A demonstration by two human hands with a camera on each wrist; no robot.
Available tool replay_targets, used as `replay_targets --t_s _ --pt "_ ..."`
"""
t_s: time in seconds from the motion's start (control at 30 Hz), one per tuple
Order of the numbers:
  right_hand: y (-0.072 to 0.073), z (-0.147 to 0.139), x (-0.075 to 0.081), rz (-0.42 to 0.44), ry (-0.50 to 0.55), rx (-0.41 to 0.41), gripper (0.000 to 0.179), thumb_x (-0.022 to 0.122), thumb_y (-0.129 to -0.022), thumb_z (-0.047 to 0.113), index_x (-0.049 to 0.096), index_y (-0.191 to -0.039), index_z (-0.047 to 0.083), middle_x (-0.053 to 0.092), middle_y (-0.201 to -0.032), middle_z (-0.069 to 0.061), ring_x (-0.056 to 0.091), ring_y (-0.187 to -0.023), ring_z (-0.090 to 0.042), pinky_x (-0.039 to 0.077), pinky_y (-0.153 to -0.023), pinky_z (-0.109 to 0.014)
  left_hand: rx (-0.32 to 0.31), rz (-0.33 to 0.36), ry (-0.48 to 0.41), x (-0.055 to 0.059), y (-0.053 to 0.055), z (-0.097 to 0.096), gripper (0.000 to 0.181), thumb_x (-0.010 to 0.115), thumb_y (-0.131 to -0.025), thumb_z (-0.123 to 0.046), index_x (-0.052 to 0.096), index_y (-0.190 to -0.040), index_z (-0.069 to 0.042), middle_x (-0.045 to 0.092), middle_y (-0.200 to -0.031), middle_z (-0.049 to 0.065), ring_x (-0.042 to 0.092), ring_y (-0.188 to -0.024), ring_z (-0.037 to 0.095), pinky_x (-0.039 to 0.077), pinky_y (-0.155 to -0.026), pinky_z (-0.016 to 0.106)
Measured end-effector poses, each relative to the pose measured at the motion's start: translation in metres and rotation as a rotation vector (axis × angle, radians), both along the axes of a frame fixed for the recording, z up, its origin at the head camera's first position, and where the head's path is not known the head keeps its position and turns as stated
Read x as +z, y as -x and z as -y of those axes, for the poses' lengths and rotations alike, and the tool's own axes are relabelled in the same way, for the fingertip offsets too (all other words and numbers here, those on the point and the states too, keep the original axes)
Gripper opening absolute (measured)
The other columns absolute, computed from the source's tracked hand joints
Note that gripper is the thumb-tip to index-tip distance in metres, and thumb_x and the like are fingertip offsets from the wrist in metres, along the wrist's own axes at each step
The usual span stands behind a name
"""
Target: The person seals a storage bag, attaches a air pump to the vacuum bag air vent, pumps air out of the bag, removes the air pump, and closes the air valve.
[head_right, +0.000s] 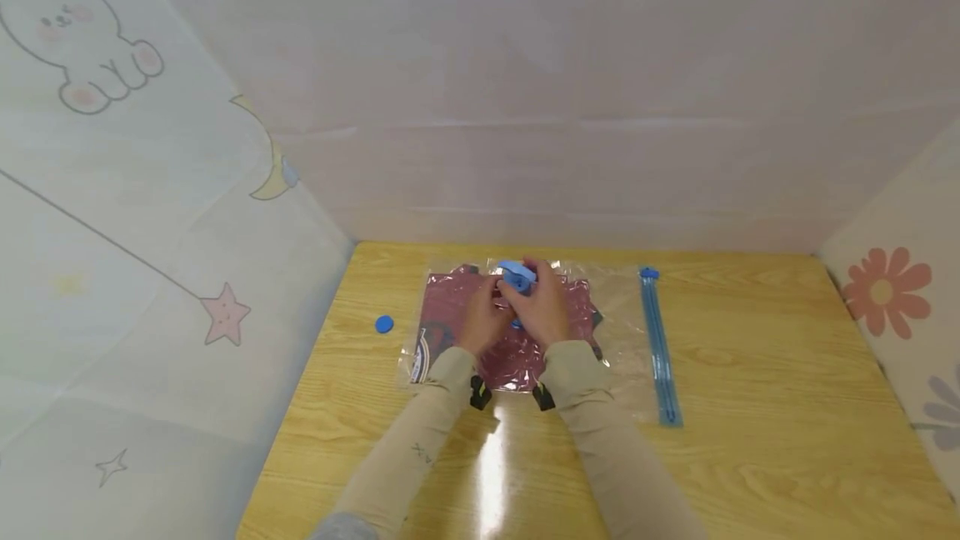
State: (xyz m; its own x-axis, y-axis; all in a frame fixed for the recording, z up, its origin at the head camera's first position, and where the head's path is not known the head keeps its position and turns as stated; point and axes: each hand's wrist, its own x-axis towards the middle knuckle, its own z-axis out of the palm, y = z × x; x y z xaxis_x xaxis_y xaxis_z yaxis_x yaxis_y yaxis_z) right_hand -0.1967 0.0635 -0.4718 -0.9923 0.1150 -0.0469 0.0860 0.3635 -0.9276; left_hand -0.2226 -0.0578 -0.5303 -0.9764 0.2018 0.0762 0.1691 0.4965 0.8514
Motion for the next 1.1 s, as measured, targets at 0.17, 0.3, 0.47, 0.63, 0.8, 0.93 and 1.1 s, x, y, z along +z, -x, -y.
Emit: replay_targets --t_s 0.17,0.3,0.47,0.63,0.8,0.93,1.1 --pt "-0.001 0.003 -0.002 -0.031 -0.003 -0.076 0.065 0.071 -0.085 0.044 0.046 -0.131 0.005 0.053 -0.121 -0.014 0.054 -0.101 -0.029 0.049 -0.083 -0.042 0.096 -0.039 0.019 -0.003 -0.004 -0.007 0.048 0.071 -0.085 -0.023 0.052 -0.127 -0.011 0.062 -0.119 0.007 0.062 -0.106 0.023 0.053 -0.09 0.034" --pt "-0.001 0.003 -0.003 -0.055 -0.029 -0.082 0.055 0.072 -0.086 0.039 0.05 -0.123 0.005 0.057 -0.114 -0.014 0.056 -0.096 -0.027 0.05 -0.077 -0.039 0.132 -0.064 0.01 -0.005 -0.003 -0.01 0.047 0.075 -0.081 -0.021 0.052 -0.121 -0.01 0.062 -0.115 0.007 0.063 -0.103 0.022 0.053 -0.09 0.032" --pt "0.0 0.002 -0.002 -0.057 -0.058 -0.071 0.047 0.072 -0.087 0.035 0.053 -0.118 0.006 0.059 -0.111 -0.014 0.057 -0.095 -0.027 0.05 -0.077 -0.038 0.143 -0.055 0.003 -0.007 -0.002 -0.01 0.048 0.076 -0.08 -0.021 0.052 -0.119 -0.01 0.061 -0.113 0.006 0.062 -0.102 0.02 0.053 -0.09 0.03" --pt "0.0 0.002 -0.002 -0.066 -0.081 -0.056 0.043 0.072 -0.087 0.036 0.055 -0.114 0.007 0.06 -0.11 -0.014 0.058 -0.098 -0.03 0.051 -0.079 -0.042 0.106 -0.03 -0.032 -0.004 -0.001 -0.007 0.05 0.075 -0.08 -0.018 0.05 -0.122 -0.007 0.06 -0.115 0.009 0.061 -0.102 0.024 0.052 -0.089 0.032" --pt "0.0 -0.002 0.0 -0.064 -0.109 0.022 0.042 0.069 -0.089 0.038 0.058 -0.117 0.01 0.062 -0.117 -0.015 0.059 -0.109 -0.033 0.052 -0.088 -0.047 0.044 0.011 -0.058 0.003 0.0 0.002 0.058 0.075 -0.082 -0.02 0.048 -0.13 -0.005 0.056 -0.123 0.013 0.058 -0.109 0.028 0.052 -0.092 0.036" --pt "0.001 -0.008 0.005 -0.039 -0.094 0.11 0.046 0.067 -0.091 0.031 0.056 -0.131 0.011 0.061 -0.126 -0.018 0.058 -0.117 -0.035 0.052 -0.091 -0.05 -0.029 0.073 -0.074 0.013 0.0 0.009 0.064 0.073 -0.085 -0.024 0.044 -0.141 -0.011 0.052 -0.136 0.009 0.054 -0.122 0.027 0.05 -0.098 0.041" --pt "0.002 -0.013 0.008 0.013 -0.08 0.17 0.055 0.062 -0.094 0.026 0.045 -0.145 0.014 0.054 -0.138 -0.02 0.054 -0.122 -0.039 0.051 -0.093 -0.054 -0.116 0.102 -0.112 0.02 0.001 0.013 0.066 0.069 -0.089 -0.024 0.039 -0.147 -0.014 0.05 -0.143 0.007 0.05 -0.13 0.026 0.046 -0.104 0.043"
